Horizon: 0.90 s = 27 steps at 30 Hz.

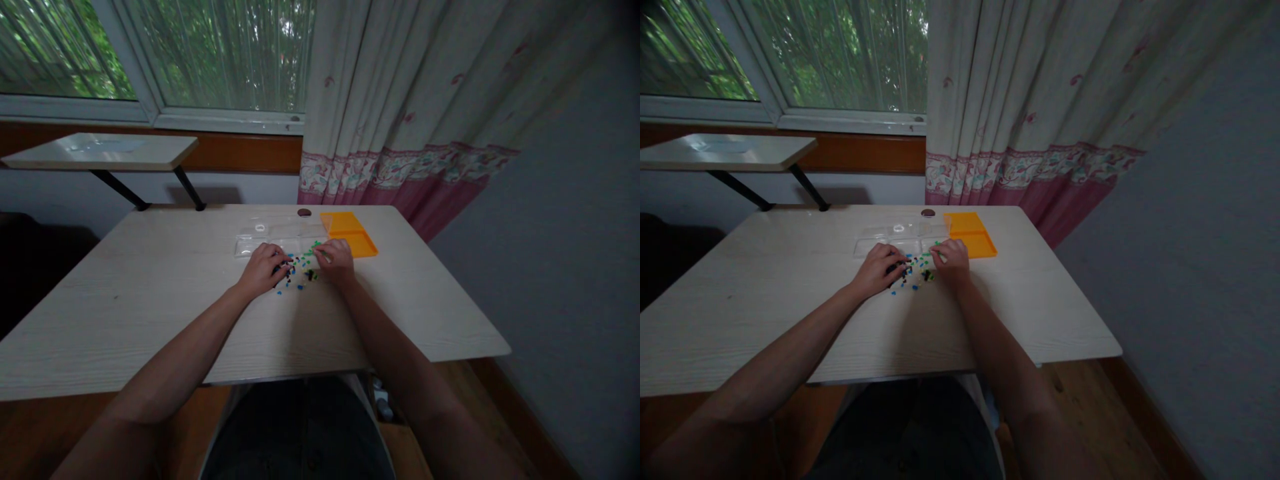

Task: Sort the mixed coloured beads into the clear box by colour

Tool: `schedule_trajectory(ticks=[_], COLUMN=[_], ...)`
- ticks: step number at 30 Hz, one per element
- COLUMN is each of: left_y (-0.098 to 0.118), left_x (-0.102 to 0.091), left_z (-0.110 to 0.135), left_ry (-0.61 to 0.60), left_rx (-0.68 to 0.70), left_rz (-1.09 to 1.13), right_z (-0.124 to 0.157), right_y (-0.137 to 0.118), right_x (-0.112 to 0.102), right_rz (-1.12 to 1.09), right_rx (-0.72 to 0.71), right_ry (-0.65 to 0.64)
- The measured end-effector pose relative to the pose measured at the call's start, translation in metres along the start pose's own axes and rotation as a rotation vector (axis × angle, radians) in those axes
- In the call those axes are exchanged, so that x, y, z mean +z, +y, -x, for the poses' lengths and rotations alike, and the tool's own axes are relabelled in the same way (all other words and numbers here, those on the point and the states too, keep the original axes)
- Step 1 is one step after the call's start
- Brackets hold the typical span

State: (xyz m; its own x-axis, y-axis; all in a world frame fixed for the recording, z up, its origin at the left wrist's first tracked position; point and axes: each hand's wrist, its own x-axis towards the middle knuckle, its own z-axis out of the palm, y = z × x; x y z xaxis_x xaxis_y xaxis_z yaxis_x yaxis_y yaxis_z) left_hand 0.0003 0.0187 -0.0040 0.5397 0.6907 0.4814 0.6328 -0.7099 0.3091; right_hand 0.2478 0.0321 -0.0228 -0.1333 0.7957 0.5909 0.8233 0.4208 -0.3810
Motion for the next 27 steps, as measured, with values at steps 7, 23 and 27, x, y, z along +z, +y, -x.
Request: schedule_trajectory(ticks=[7, 23, 27], left_y=[-0.002, -0.004, -0.005], left_x=[0.003, 0.003, 0.003], left_z=[0.002, 0.003, 0.003], left_ry=[-0.006, 0.032, 0.036], left_rx=[-0.006, -0.035, -0.032], left_rz=[0.006, 0.073, 0.087], right_z=[0.008, 0.002, -0.006], right_y=[-0.037, -0.029, -0.003], right_x=[0.0, 0.006, -0.001], right_rz=[0.075, 0.004, -0.07], right_rx=[-0.193, -0.031, 0.155], right_ry=[-0.231, -0.01, 0.211])
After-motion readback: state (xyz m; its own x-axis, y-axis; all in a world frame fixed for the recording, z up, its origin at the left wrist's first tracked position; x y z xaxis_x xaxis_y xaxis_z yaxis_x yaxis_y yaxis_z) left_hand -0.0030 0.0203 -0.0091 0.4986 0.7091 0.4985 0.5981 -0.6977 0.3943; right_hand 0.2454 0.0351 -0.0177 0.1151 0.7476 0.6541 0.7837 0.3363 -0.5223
